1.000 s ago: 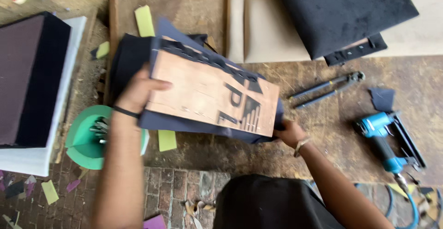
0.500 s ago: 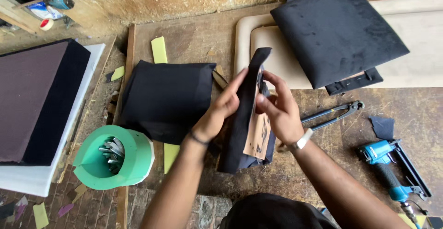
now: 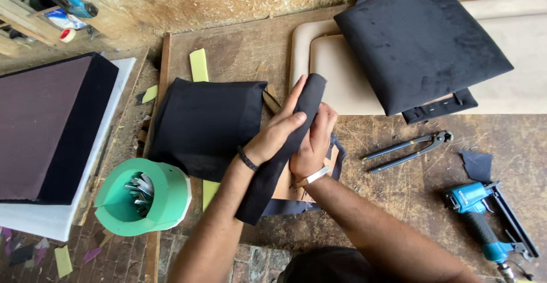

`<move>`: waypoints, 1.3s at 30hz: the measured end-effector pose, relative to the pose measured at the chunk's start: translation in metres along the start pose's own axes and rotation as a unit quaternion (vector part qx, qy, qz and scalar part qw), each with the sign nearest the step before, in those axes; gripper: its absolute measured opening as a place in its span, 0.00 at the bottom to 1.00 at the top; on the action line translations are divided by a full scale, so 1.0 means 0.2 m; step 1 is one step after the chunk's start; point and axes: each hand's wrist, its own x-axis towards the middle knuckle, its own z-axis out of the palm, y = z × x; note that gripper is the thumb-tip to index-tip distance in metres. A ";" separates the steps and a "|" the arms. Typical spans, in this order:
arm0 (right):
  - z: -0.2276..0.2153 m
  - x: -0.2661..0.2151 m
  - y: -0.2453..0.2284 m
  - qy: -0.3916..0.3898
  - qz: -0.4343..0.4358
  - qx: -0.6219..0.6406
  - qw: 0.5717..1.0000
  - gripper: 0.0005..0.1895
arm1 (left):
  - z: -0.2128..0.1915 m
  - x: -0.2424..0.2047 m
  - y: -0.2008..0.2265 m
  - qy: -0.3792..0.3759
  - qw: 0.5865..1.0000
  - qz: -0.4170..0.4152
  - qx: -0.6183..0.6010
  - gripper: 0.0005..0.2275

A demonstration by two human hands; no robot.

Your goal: The person staples black fabric onto a rectangular wooden frame using a pneumatic staple gun. They repeatedly pull the fabric taut, staple edges, and use pliers to remove excess material. The person works on multiple sides of the frame, adjusting and trimming fabric as needed.

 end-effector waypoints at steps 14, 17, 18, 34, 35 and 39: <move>-1.57 -0.02 0.56 -0.260 0.293 -0.573 0.720 0.41 | 0.01 0.04 0.12 0.047 0.946 -0.254 0.194 0.36; -2.01 -0.27 0.87 -0.179 0.276 -0.651 0.685 0.58 | 0.02 0.05 0.15 0.042 0.958 -0.196 0.206 0.35; -2.09 -0.33 0.96 -0.177 0.258 -0.650 0.692 0.59 | 0.03 0.05 0.16 0.041 0.952 -0.213 0.217 0.35; -1.06 0.35 -0.10 -0.352 0.184 -0.089 0.914 0.33 | 0.14 0.10 0.28 0.024 0.911 -0.279 0.301 0.38; -0.99 0.39 -0.13 -0.356 0.170 -0.084 0.915 0.30 | 0.14 0.11 0.28 0.025 0.915 -0.273 0.296 0.38; -0.83 0.48 -0.16 -0.366 0.035 -0.080 0.926 0.30 | 0.15 0.10 0.28 0.025 0.918 -0.242 0.312 0.38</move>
